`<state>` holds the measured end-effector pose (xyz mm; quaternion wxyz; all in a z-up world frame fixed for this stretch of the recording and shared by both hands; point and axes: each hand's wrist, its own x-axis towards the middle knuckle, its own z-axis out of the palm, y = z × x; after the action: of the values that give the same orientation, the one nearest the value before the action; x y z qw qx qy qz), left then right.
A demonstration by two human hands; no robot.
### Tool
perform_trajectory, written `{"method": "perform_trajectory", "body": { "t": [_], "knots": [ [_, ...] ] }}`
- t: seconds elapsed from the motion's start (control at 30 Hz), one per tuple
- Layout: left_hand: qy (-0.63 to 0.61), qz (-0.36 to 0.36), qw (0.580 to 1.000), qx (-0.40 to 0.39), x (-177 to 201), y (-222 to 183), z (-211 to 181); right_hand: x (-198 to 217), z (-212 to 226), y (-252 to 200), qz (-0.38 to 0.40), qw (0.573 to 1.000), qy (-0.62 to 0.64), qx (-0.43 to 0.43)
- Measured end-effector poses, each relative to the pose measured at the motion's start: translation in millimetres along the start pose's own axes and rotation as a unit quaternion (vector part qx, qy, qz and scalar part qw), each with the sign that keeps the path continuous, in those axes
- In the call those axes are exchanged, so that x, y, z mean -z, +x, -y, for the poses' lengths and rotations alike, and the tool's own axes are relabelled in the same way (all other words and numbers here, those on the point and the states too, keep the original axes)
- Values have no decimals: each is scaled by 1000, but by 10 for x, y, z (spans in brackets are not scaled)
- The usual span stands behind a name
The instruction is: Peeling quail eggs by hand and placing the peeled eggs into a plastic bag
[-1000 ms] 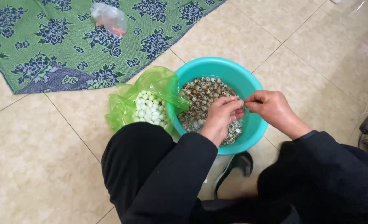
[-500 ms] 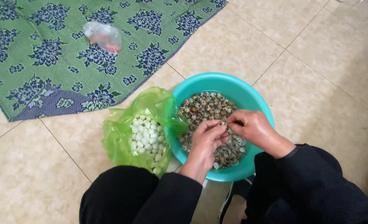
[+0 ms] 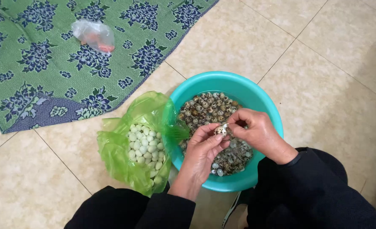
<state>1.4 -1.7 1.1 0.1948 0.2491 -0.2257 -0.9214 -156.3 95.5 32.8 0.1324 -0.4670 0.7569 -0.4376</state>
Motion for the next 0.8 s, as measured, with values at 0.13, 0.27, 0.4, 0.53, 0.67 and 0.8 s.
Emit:
{"method": "perform_trajectory", "body": {
  "t": [0.13, 0.27, 0.4, 0.53, 0.67, 0.8],
  "knots": [
    [-24, 34, 999, -20, 7, -23, 28, 95, -127, -9, -2, 1000, -3, -12],
    [-7, 46, 998, -45, -1, -16, 18, 181, -118, -71, 40, 999, 2, -36],
    [16, 34, 998, -60, 62, 47, 69, 179, -42, -114, 79, 995, 23, -49],
    [77, 26, 993, -85, 99, 68, 118, 133, -82, -116, 60, 992, 94, -63],
    [130, 20, 984, -118, -17, -16, 57, 151, 39, -117, 55, 997, 51, -23],
    [175, 21, 973, -146, -66, -39, 70, 145, 95, -132, 40, 999, 5, 22]
  ]
}}
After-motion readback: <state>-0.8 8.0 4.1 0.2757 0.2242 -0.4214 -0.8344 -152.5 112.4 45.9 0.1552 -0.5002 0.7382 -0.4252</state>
